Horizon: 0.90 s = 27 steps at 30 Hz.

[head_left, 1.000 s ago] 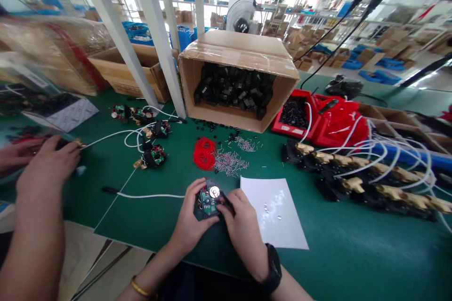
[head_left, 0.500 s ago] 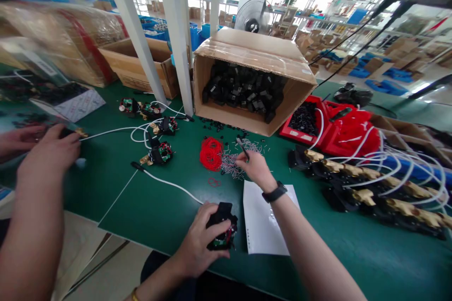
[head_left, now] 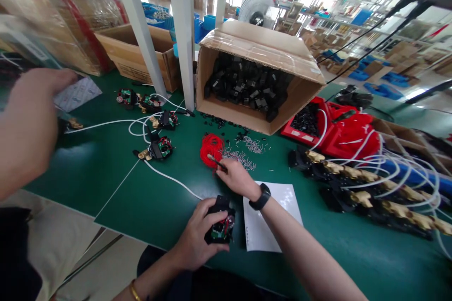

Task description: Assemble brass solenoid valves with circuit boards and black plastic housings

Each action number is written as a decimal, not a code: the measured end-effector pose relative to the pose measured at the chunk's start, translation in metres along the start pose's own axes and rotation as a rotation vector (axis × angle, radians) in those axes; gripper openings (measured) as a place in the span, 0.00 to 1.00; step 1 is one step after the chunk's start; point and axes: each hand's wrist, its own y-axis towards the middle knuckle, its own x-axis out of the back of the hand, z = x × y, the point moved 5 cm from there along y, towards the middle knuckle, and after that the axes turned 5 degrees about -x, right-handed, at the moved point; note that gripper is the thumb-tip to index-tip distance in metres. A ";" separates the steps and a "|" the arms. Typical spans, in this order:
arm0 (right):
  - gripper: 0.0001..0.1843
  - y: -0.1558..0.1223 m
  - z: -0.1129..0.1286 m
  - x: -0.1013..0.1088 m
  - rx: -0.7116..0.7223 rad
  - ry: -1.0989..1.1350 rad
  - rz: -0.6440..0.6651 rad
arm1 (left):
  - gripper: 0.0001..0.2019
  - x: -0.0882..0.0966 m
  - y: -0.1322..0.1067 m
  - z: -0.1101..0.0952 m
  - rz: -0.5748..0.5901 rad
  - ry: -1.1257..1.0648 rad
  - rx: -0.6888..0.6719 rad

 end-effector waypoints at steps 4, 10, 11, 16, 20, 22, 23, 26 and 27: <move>0.08 -0.019 -0.010 0.043 -0.013 0.296 -0.026 | 0.29 0.002 0.002 0.003 0.024 -0.006 0.080; 0.11 -0.069 -0.062 0.084 -0.229 0.688 0.025 | 0.27 0.002 0.001 0.009 0.015 -0.032 0.164; 0.10 -0.077 -0.076 0.089 -0.284 0.597 -0.061 | 0.27 0.002 0.001 0.010 0.012 -0.034 0.171; 0.05 -0.122 -0.127 0.098 -0.451 0.229 -0.342 | 0.34 0.004 0.003 0.015 0.019 -0.005 0.206; 0.05 -0.163 -0.150 0.095 -0.543 0.169 -0.387 | 0.34 0.003 0.006 0.022 0.068 0.035 0.221; 0.06 -0.181 -0.160 0.091 -0.608 0.172 -0.393 | 0.33 0.003 0.006 0.026 0.059 0.051 0.261; 0.05 -0.189 -0.165 0.088 -0.634 0.173 -0.387 | 0.33 0.002 0.006 0.028 0.054 0.057 0.289; 0.06 -0.205 -0.181 0.077 -0.679 0.195 -0.369 | 0.35 0.000 0.005 0.034 0.050 0.067 0.364; 0.06 -0.209 -0.188 0.074 -0.692 0.199 -0.367 | 0.36 -0.001 0.005 0.036 0.053 0.065 0.377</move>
